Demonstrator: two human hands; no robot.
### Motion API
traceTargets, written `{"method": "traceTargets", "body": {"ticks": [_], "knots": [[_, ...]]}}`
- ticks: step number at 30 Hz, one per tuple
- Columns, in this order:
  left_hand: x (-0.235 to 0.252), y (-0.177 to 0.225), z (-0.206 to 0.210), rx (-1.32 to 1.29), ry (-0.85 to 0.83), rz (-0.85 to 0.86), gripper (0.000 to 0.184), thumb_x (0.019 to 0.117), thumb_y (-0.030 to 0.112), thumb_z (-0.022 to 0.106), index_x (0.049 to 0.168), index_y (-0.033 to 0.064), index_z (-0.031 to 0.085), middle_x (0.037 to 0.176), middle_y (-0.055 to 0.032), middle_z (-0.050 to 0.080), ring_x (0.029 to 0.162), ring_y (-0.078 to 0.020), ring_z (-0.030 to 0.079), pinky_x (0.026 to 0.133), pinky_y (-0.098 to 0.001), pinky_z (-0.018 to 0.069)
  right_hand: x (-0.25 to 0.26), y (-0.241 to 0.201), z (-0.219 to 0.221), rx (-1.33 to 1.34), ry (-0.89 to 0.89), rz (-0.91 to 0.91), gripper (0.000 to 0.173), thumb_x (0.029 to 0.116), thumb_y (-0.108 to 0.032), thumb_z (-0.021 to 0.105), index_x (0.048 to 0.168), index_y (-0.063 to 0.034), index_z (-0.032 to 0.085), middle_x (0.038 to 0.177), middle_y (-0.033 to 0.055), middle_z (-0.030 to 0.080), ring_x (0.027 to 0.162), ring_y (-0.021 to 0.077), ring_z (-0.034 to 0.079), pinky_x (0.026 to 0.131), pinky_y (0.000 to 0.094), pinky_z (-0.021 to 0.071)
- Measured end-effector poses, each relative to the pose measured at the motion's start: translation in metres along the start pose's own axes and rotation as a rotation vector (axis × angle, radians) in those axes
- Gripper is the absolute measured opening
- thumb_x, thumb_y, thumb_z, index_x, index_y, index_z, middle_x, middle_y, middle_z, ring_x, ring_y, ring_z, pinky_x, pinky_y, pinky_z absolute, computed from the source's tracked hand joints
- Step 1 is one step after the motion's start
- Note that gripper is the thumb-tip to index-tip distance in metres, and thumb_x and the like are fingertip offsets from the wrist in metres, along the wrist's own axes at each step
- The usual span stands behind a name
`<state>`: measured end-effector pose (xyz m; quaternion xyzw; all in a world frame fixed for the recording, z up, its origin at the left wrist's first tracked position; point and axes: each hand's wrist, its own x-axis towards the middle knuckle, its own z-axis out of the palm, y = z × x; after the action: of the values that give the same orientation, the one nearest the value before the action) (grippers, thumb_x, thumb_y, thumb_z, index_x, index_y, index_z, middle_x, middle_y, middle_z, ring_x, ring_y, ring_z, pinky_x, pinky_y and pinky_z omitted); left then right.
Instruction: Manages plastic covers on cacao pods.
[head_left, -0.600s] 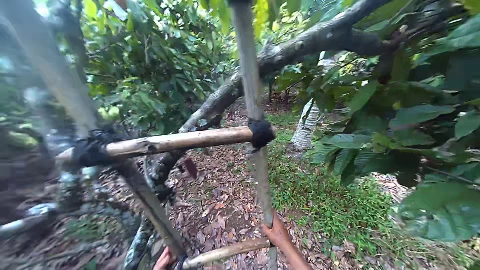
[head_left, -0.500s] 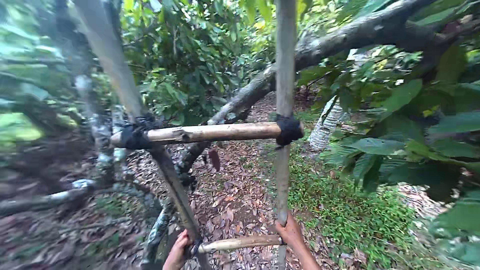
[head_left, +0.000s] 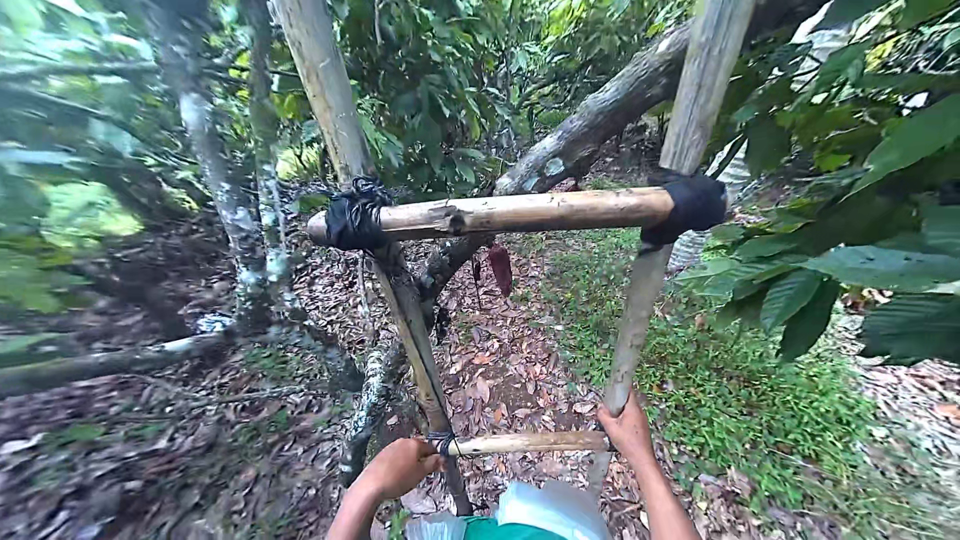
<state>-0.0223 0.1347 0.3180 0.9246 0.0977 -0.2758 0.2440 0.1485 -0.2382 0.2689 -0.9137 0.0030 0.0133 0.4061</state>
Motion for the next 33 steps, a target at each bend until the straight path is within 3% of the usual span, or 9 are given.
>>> {"method": "traceTargets", "body": {"ticks": [2, 7, 11, 15, 20, 24, 27, 30, 33], "knots": [[-0.004, 0.030, 0.008, -0.132, -0.046, 0.232, 0.037, 0.1065, 0.034, 0.054, 0.110, 0.0038, 0.075, 0.096, -0.0185, 0.072, 0.092, -0.0330, 0.068, 0.089, -0.0574, 0.0506, 0.002, 0.002, -0.001, 0.012, -0.006, 0.015, 0.070, 0.0883, -0.018, 0.076, 0.147, 0.0040, 0.044, 0.114, 0.0276, 0.069, 0.107, 0.0417, 0.068, 0.097, 0.0599, 0.0511], [0.057, 0.084, 0.084, -0.102, -0.226, 0.367, 0.063, 0.1073, 0.046, 0.047, 0.156, 0.0066, 0.043, 0.155, -0.0222, 0.047, 0.144, -0.0384, 0.045, 0.119, -0.0600, 0.0312, 0.005, -0.004, -0.004, -0.008, -0.048, 0.044, 0.072, 0.0914, -0.022, 0.073, 0.150, 0.0051, 0.040, 0.123, 0.0288, 0.066, 0.115, 0.0406, 0.065, 0.102, 0.0565, 0.0492], [0.075, 0.104, 0.115, -0.269, -0.260, 0.543, 0.033, 0.1030, 0.029, 0.061, 0.122, 0.0061, 0.074, 0.134, -0.0117, 0.067, 0.129, -0.0241, 0.060, 0.113, -0.0496, 0.0423, 0.006, 0.003, -0.006, -0.010, -0.059, 0.050, 0.070, 0.0920, -0.023, 0.076, 0.148, 0.0006, 0.040, 0.111, 0.0306, 0.067, 0.100, 0.0470, 0.068, 0.088, 0.0665, 0.0523], [0.063, 0.119, 0.103, -0.796, -0.245, 0.628, 0.014, 0.0970, 0.013, 0.066, 0.099, 0.0029, 0.076, 0.101, -0.0012, 0.075, 0.098, -0.0051, 0.069, 0.095, -0.0302, 0.0553, 0.008, 0.001, -0.009, -0.022, -0.092, 0.040, 0.070, 0.0921, -0.023, 0.074, 0.148, 0.0032, 0.040, 0.114, 0.0303, 0.067, 0.105, 0.0459, 0.068, 0.093, 0.0639, 0.0522], [0.108, 0.139, 0.123, -0.118, -0.444, 0.411, 0.056, 0.1064, 0.044, 0.050, 0.147, 0.0056, 0.054, 0.146, -0.0212, 0.056, 0.139, -0.0352, 0.051, 0.117, -0.0589, 0.0349, 0.013, 0.005, -0.006, -0.003, -0.085, 0.013, 0.067, 0.0908, -0.021, 0.074, 0.145, 0.0037, 0.044, 0.111, 0.0281, 0.069, 0.102, 0.0430, 0.070, 0.091, 0.0620, 0.0538], [0.095, 0.175, 0.116, -0.471, -0.300, 0.459, 0.017, 0.0983, 0.009, 0.066, 0.109, -0.0008, 0.074, 0.107, -0.0132, 0.074, 0.097, -0.0179, 0.069, 0.093, -0.0407, 0.0539, 0.011, 0.007, -0.006, 0.010, -0.090, -0.014, 0.066, 0.0912, -0.022, 0.074, 0.144, 0.0030, 0.044, 0.108, 0.0262, 0.069, 0.099, 0.0407, 0.070, 0.090, 0.0601, 0.0545], [0.065, 0.176, 0.077, -1.057, -0.218, 0.723, 0.010, 0.0880, 0.004, 0.070, 0.098, 0.0062, 0.070, 0.127, -0.0087, 0.068, 0.110, -0.0176, 0.067, 0.093, -0.0371, 0.0573, 0.008, 0.006, -0.007, 0.041, -0.085, -0.013, 0.062, 0.0906, -0.021, 0.074, 0.141, 0.0019, 0.047, 0.108, 0.0251, 0.069, 0.098, 0.0392, 0.070, 0.088, 0.0592, 0.0553], [0.068, 0.151, 0.058, -1.140, -0.424, 0.849, 0.083, 0.0755, 0.045, 0.088, 0.143, 0.0250, 0.044, 0.156, -0.0050, 0.046, 0.137, -0.0261, 0.052, 0.108, -0.0468, 0.0490, 0.007, 0.004, -0.006, 0.060, -0.076, -0.018, 0.062, 0.0902, -0.020, 0.074, 0.141, 0.0032, 0.047, 0.109, 0.0265, 0.068, 0.099, 0.0403, 0.069, 0.089, 0.0603, 0.0545], [0.078, 0.144, 0.066, -0.725, -0.548, 0.746, 0.144, 0.0556, 0.067, 0.087, 0.165, 0.0158, 0.009, 0.156, -0.0112, 0.044, 0.137, -0.0239, 0.049, 0.109, -0.0426, 0.0460, 0.010, 0.005, -0.004, 0.073, -0.076, -0.017, 0.065, 0.0914, -0.022, 0.074, 0.144, 0.0028, 0.045, 0.112, 0.0265, 0.069, 0.101, 0.0403, 0.070, 0.091, 0.0602, 0.0546]]}}
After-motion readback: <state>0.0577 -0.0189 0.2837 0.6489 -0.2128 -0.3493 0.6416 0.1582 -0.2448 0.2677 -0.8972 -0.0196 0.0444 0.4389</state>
